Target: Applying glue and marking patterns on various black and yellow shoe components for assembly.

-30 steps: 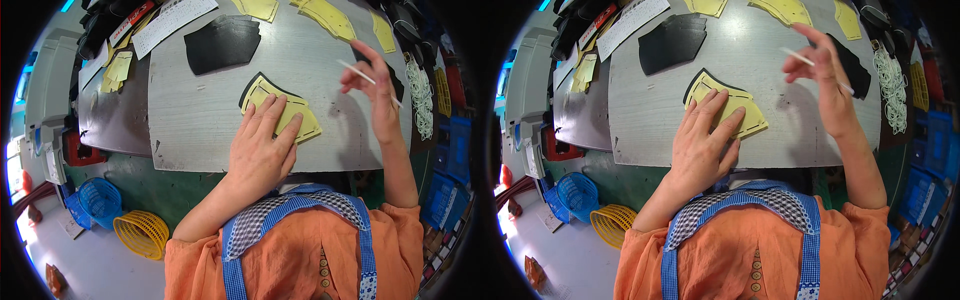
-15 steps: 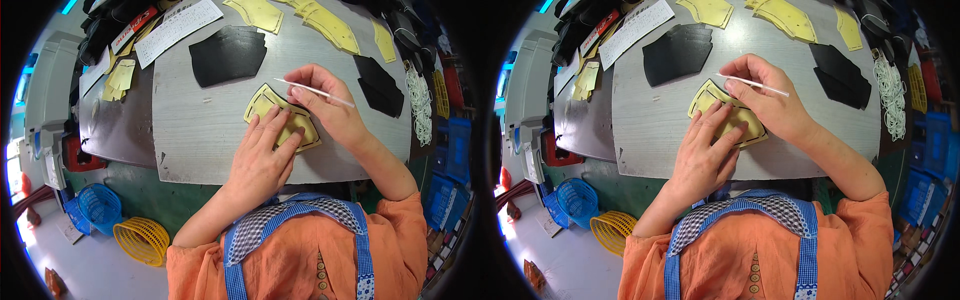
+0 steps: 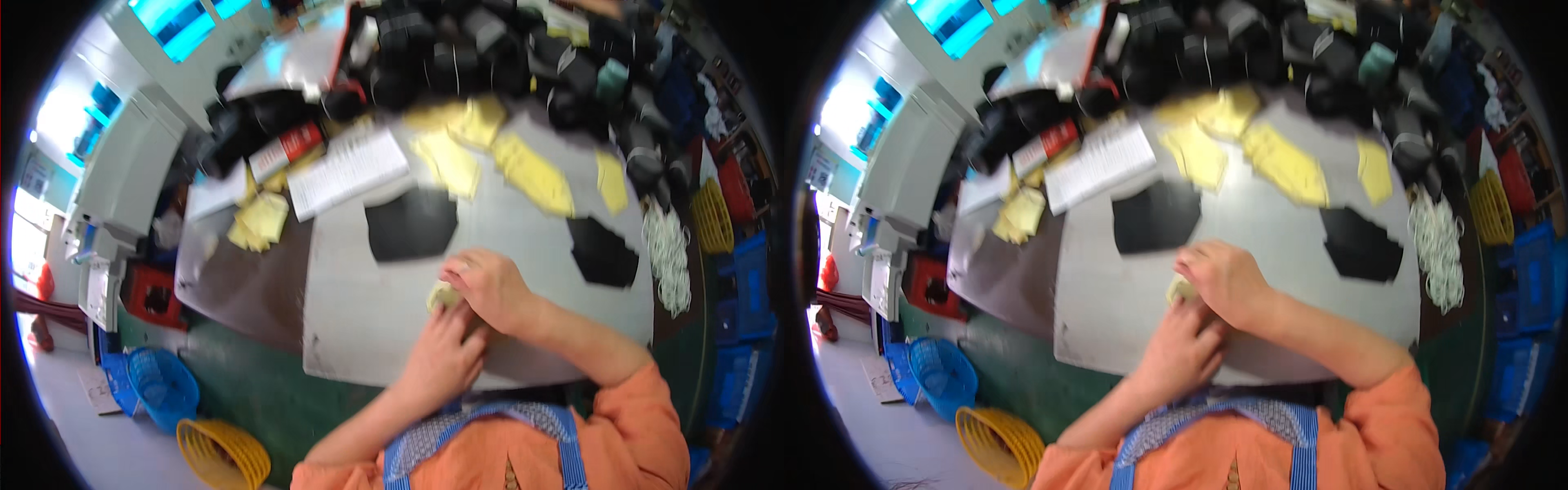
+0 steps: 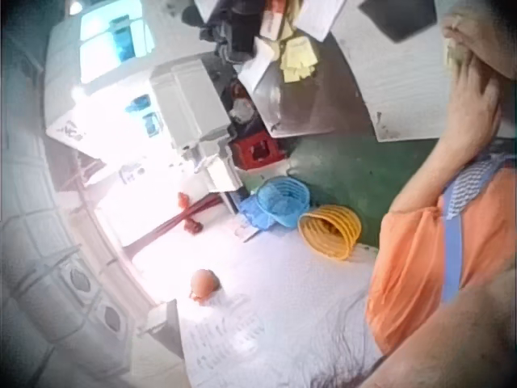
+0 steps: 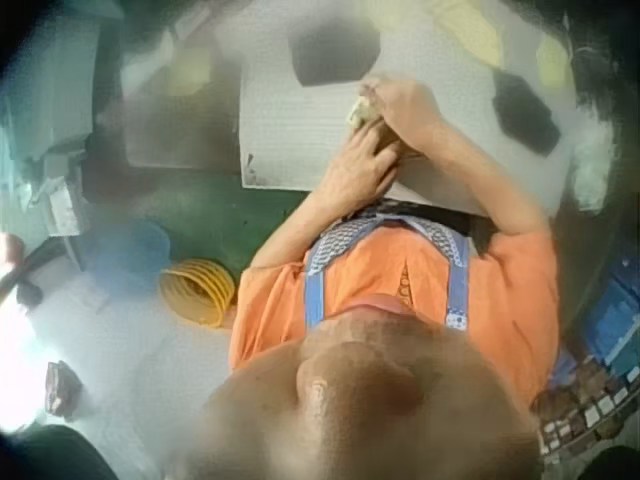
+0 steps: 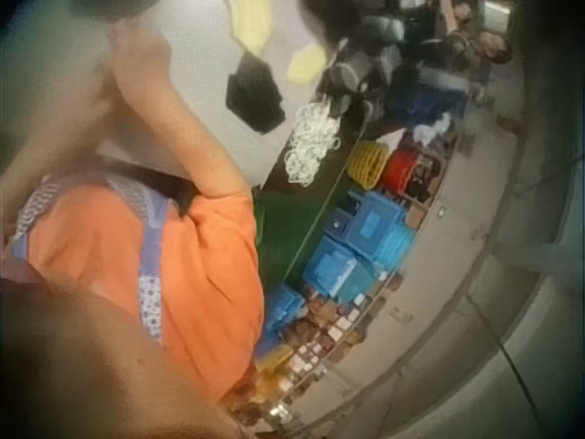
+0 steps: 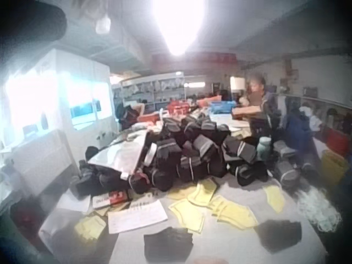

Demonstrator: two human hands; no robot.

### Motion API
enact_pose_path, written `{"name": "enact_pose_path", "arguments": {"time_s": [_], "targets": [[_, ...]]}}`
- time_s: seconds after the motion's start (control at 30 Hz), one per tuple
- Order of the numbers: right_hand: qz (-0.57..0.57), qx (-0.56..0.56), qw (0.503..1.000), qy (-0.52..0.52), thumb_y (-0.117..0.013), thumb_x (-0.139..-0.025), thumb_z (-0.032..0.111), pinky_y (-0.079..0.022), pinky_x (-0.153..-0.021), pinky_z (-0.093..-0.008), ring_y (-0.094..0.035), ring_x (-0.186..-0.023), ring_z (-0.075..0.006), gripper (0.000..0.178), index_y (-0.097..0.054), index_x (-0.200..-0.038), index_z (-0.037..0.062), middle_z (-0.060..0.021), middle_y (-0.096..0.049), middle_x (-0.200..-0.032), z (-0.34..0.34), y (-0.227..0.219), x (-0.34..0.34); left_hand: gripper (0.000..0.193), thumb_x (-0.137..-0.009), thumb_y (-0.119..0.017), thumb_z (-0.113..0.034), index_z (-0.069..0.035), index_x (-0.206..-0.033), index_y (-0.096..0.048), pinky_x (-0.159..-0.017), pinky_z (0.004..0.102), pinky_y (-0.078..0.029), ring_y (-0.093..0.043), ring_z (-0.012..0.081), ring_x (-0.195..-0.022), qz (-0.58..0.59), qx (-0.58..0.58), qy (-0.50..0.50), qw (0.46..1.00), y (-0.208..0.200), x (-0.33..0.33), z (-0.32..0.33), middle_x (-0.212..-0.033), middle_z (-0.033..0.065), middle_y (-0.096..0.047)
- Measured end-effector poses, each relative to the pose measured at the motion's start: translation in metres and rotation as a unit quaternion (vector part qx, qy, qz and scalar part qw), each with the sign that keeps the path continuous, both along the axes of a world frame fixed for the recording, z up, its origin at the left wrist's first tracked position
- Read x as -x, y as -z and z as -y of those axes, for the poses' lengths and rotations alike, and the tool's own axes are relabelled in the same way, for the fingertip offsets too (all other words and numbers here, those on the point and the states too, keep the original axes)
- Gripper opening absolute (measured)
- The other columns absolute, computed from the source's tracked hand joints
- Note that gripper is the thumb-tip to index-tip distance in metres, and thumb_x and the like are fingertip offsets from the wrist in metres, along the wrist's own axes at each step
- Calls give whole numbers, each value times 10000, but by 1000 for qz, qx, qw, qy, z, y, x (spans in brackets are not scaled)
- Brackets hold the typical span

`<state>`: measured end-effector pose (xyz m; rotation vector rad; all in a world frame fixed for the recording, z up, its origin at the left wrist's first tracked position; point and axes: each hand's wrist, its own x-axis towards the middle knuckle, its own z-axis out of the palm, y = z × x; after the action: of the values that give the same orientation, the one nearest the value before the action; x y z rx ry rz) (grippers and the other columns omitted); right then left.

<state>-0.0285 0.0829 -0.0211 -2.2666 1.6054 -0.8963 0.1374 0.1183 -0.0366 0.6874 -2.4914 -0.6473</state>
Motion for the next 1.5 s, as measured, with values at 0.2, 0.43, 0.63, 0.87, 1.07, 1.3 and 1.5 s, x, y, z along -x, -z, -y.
{"name": "enact_pose_path", "arguments": {"time_s": [0.2,0.43,0.63,0.87,1.07,1.3,1.5], "targets": [[80,-58,994,43,-606,-917,142,-504,-716,-424,-637,-816,-335,115,-636,-873,39,-137,-649,-816,-22,-9,13,299,-885,-554,-128,-99,-1172,-632,-1107,475,-363,-442,371,-1305,38,16,-16,999,-3,-9,-8,-1339,203,-478],[22,-49,997,59,-618,-908,140,-492,-705,-430,-612,-784,-346,104,-620,-863,46,-141,-618,-782,-69,-24,37,364,-794,-730,-181,-139,-1149,-658,-956,398,-483,-561,297,-1163,1,-23,-44,999,-12,-7,6,-1220,115,-569],[59,-116,992,9,-595,-932,131,-495,-689,-411,-617,-766,-331,105,-617,-871,48,-122,-623,-817,-87,-28,36,381,-757,-776,-242,-161,-1109,-652,-931,408,-479,-532,310,-1188,54,76,-13,996,-26,-3,33,-1203,87,-590],[140,-43,984,104,-686,-890,123,-515,-663,-358,-645,-682,-298,116,-626,-929,31,-126,-647,-758,-70,-16,24,732,-587,-900,-255,-62,-1188,-530,-991,422,-413,-534,339,-1104,81,6,52,995,-40,6,63,-1076,138,-553],[130,-118,957,230,-704,-863,103,-463,-634,-269,-581,-672,-126,128,-626,-906,12,-93,-639,-797,-64,-23,88,811,-756,-788,-337,-28,-1416,-431,-1142,493,-287,-405,354,-1351,156,112,-164,968,-24,-45,59,-1386,167,-481],[295,-135,924,204,-684,-925,114,-424,-635,-215,-511,-715,-48,129,-633,-912,-3,19,-599,-769,-82,-31,79,683,-755,-779,-320,-129,-1366,-540,-1123,605,-263,-396,352,-1361,109,-6,-48,993,-30,-44,-16,-1403,136,-465],[216,-152,945,192,-713,-889,123,-492,-619,-295,-613,-652,-148,136,-650,-923,7,-64,-627,-747,-87,-7,27,489,-760,-778,-177,-124,-1229,-654,-1020,449,-446,-517,382,-1232,-27,2,-63,998,-23,0,-19,-1343,183,-521]]}}
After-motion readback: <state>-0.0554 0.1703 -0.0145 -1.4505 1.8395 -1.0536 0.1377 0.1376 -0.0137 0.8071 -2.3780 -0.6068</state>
